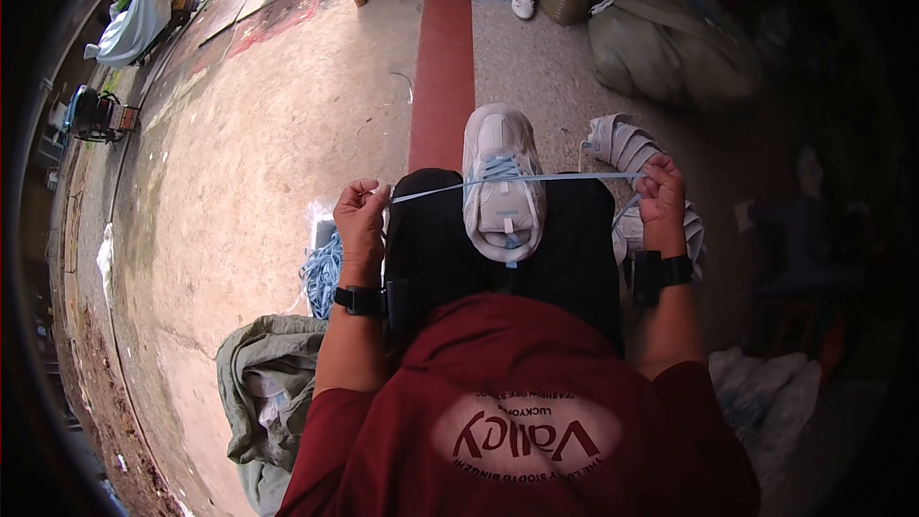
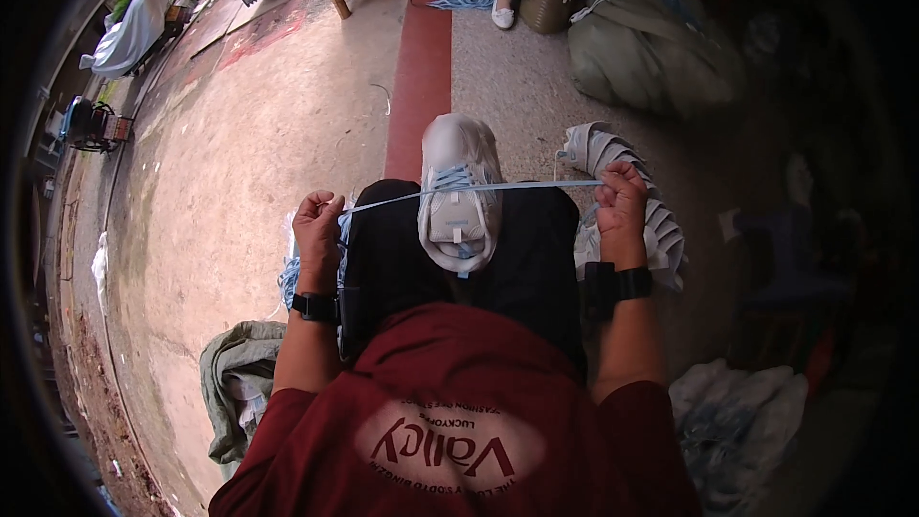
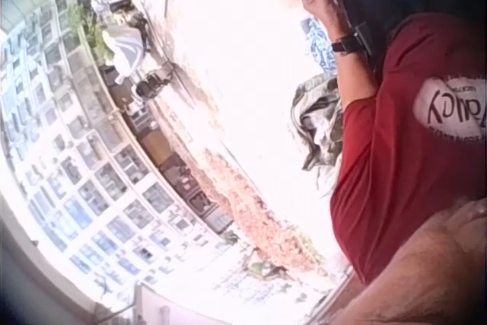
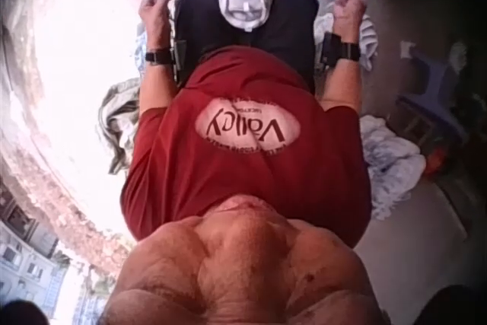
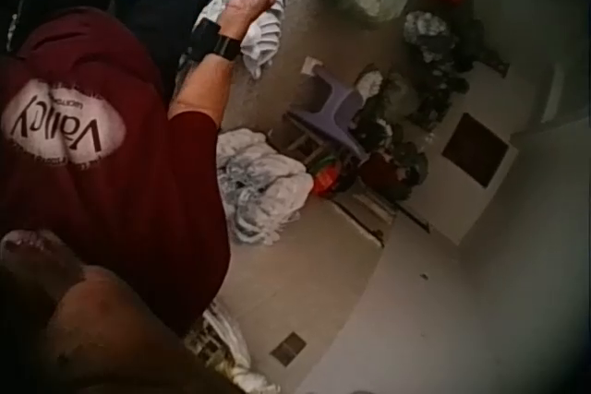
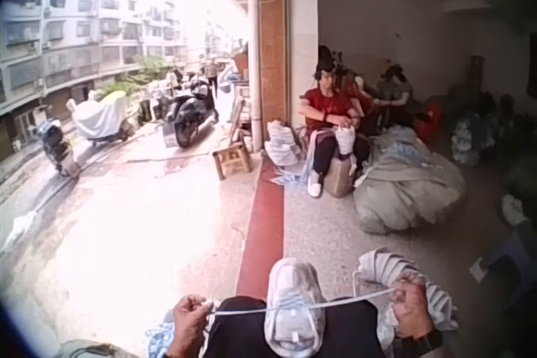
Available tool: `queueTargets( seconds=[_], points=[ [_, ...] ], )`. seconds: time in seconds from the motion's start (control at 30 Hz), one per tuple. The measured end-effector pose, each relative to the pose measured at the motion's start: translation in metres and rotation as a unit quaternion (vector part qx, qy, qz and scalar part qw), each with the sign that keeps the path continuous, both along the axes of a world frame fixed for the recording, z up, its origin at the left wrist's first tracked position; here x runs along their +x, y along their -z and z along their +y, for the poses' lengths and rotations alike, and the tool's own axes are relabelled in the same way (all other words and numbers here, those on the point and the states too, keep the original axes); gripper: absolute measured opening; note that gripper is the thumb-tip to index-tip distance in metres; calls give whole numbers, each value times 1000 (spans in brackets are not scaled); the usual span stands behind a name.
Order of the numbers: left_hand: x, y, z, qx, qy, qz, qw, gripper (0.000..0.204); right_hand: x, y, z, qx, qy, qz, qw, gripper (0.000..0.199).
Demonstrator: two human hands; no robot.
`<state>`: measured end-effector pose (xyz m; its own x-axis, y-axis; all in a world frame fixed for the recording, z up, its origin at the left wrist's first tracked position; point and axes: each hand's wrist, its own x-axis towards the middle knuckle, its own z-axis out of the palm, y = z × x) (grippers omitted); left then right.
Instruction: Insert and tie laces on newly manufactured shoes.
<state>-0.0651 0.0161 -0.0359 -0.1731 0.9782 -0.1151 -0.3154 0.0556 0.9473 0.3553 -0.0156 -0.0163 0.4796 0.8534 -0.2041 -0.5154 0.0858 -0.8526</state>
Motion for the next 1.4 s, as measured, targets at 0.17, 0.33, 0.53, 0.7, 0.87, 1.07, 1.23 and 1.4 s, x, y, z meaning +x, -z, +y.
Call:
queueTargets(
  seconds=[0.17,0.33,0.53,0.7,0.87,1.07,1.23,1.4],
  points=[
    [-1,6,-7,46,35,53,997,6,19,1,-31,7,-96,-80,992,10],
    [-18,-39,-11,240,98,437,861,4,11,-32,-44,-2,-253,-522,814,7],
    [-41,-65,-6,270,84,563,776,11,6,-66,-41,154,-185,-759,605,10],
    [-86,-40,1,188,96,462,861,14,14,-77,-32,123,-219,-773,583,8],
    [-137,2,-13,5,175,268,947,28,40,-47,-32,131,-184,-778,586,8],
    [-193,22,-38,-96,68,242,963,8,152,32,-69,-12,-124,-681,721,11],
    [-264,29,-63,-150,26,343,927,8,233,48,-131,-154,-60,-703,692,17],
    [-318,41,-94,-189,30,378,906,6,331,73,-220,-230,-64,-746,622,20]
  ],
)
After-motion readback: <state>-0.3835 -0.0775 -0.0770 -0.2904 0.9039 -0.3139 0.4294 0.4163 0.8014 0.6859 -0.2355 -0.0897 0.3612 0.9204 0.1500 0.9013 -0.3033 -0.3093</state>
